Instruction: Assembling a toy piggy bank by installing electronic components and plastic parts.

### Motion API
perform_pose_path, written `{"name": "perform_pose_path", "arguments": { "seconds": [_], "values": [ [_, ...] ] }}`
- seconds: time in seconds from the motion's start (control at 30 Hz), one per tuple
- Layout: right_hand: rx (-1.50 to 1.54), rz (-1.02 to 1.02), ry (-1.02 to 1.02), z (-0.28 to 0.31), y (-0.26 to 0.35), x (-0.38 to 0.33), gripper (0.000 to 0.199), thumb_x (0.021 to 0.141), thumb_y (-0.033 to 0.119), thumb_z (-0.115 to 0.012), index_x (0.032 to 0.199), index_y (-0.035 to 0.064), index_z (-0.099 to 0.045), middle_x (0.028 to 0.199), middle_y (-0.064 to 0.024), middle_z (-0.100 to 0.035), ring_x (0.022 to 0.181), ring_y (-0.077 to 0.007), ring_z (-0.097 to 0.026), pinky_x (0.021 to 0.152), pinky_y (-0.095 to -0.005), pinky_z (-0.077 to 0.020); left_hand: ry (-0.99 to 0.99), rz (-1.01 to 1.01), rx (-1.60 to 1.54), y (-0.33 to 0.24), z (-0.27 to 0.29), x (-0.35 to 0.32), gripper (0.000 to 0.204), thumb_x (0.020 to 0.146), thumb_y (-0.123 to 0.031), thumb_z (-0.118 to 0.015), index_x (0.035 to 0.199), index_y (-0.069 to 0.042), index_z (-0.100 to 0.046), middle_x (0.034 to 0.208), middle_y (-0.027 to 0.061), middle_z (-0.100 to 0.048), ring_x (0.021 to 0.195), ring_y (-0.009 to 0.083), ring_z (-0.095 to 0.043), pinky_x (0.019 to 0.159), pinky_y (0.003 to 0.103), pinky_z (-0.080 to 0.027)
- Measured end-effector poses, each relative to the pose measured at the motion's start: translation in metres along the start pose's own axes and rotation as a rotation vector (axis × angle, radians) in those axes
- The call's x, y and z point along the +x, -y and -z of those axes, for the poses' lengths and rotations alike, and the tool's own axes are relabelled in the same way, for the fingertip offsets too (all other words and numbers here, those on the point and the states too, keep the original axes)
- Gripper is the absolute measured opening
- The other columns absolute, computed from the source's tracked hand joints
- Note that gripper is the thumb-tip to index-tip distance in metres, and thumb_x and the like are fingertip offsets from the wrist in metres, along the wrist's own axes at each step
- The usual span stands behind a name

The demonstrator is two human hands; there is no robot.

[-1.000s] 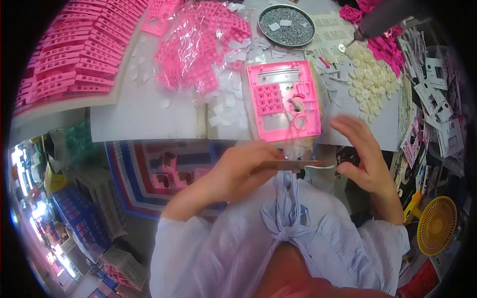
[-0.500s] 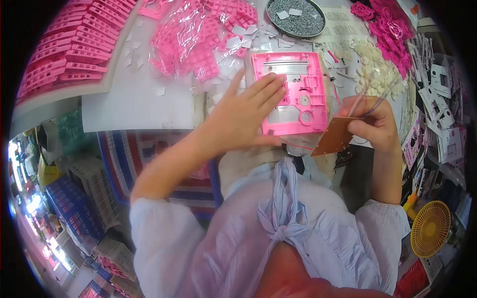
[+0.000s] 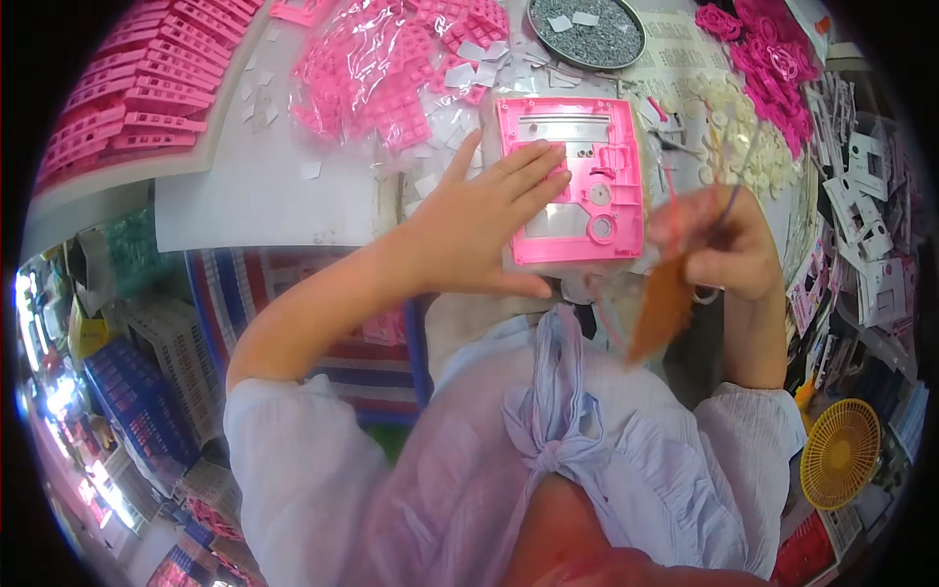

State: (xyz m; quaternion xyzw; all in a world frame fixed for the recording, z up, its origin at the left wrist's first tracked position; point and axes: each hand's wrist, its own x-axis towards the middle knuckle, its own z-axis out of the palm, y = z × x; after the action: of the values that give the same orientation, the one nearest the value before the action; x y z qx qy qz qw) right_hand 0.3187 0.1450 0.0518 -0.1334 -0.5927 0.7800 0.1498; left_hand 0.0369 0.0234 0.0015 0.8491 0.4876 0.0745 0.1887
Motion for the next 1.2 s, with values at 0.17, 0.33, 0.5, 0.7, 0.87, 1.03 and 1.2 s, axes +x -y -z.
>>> {"name": "perform_pose_path", "arguments": {
  "seconds": [0.17,0.33,0.5,0.7,0.87,1.03,1.2],
  "values": [
    [0.19,0.145,0.182,-0.014,0.001,0.003,0.034,0.078,0.013,-0.084,0.103,-0.0065,-0.071,0.099,-0.0169,-0.074,0.086,-0.0211,-0.071,0.073,-0.0318,-0.0527,-0.083,-0.012,0.041,-0.002,-0.009,0.0,0.109,0.078,-0.074,-0.064,0.158,-0.007,-0.032,0.166,0.0144,-0.026,0.154,0.0305,-0.024,0.117,0.069,-0.013],
    [-0.445,-0.06,-0.064,-0.01,0.003,0.027,0.029,0.088,0.013,-0.075,0.113,0.0004,-0.071,0.088,-0.0051,-0.071,0.081,-0.0111,-0.065,0.072,-0.0286,-0.0519,-0.318,0.081,-0.074,0.004,0.003,-0.007,0.09,0.083,-0.043,-0.072,0.155,-0.003,-0.036,0.16,0.0184,-0.034,0.15,0.034,-0.031,0.119,0.059,-0.02],
    [-0.604,-0.138,-0.144,0.003,-0.042,0.063,0.029,0.093,0.015,-0.07,0.121,0.0072,-0.069,0.089,-0.0027,-0.069,0.081,-0.0099,-0.063,0.073,-0.0285,-0.0524,-0.639,0.132,-0.321,0.023,-0.003,-0.027,0.064,0.077,0.005,-0.061,0.14,0.003,-0.051,0.139,0.0208,-0.056,0.132,0.0359,-0.053,0.111,0.042,-0.04],
    [-0.759,-0.108,-0.147,0.0,-0.043,0.093,0.026,0.094,0.006,-0.065,0.12,0.0036,-0.067,0.091,-0.0006,-0.069,0.074,-0.0076,-0.059,0.071,-0.0263,-0.0532,-0.742,0.145,-0.351,0.015,-0.008,-0.033,0.052,0.075,0.009,-0.055,0.126,0.001,-0.062,0.119,0.0188,-0.065,0.109,0.0379,-0.061,0.097,0.044,-0.047],
    [-0.903,-0.172,-0.118,-0.001,-0.043,0.099,0.029,0.092,0.005,-0.066,0.121,0.0055,-0.067,0.086,-0.0034,-0.069,0.072,-0.0091,-0.06,0.068,-0.0275,-0.0519,-0.733,0.121,-0.353,0.014,-0.013,-0.03,0.049,0.073,0.009,-0.056,0.12,-0.002,-0.065,0.11,0.0166,-0.067,0.1,0.0378,-0.062,0.089,0.046,-0.049],
    [-0.922,-0.127,-0.135,-0.001,-0.041,0.1,0.03,0.09,0.008,-0.068,0.119,0.0068,-0.068,0.076,-0.0117,-0.066,0.068,-0.0223,-0.063,0.067,-0.0353,-0.0508,-0.688,0.107,-0.295,0.006,-0.013,-0.025,0.045,0.073,0.013,-0.054,0.114,0.0,-0.067,0.106,0.0162,-0.069,0.097,0.0345,-0.066,0.087,0.042,-0.051],
    [-0.976,-0.013,-0.133,-0.006,-0.047,0.104,0.028,0.089,0.011,-0.069,0.116,0.0055,-0.068,0.082,-0.0162,-0.069,0.075,-0.0319,-0.067,0.07,-0.0399,-0.0521,-0.708,0.078,-0.302,0.005,-0.016,-0.019,0.044,0.07,0.014,-0.054,0.11,0.0,-0.067,0.104,0.0147,-0.069,0.093,0.0332,-0.065,0.082,0.042,-0.051]
  ]
}}
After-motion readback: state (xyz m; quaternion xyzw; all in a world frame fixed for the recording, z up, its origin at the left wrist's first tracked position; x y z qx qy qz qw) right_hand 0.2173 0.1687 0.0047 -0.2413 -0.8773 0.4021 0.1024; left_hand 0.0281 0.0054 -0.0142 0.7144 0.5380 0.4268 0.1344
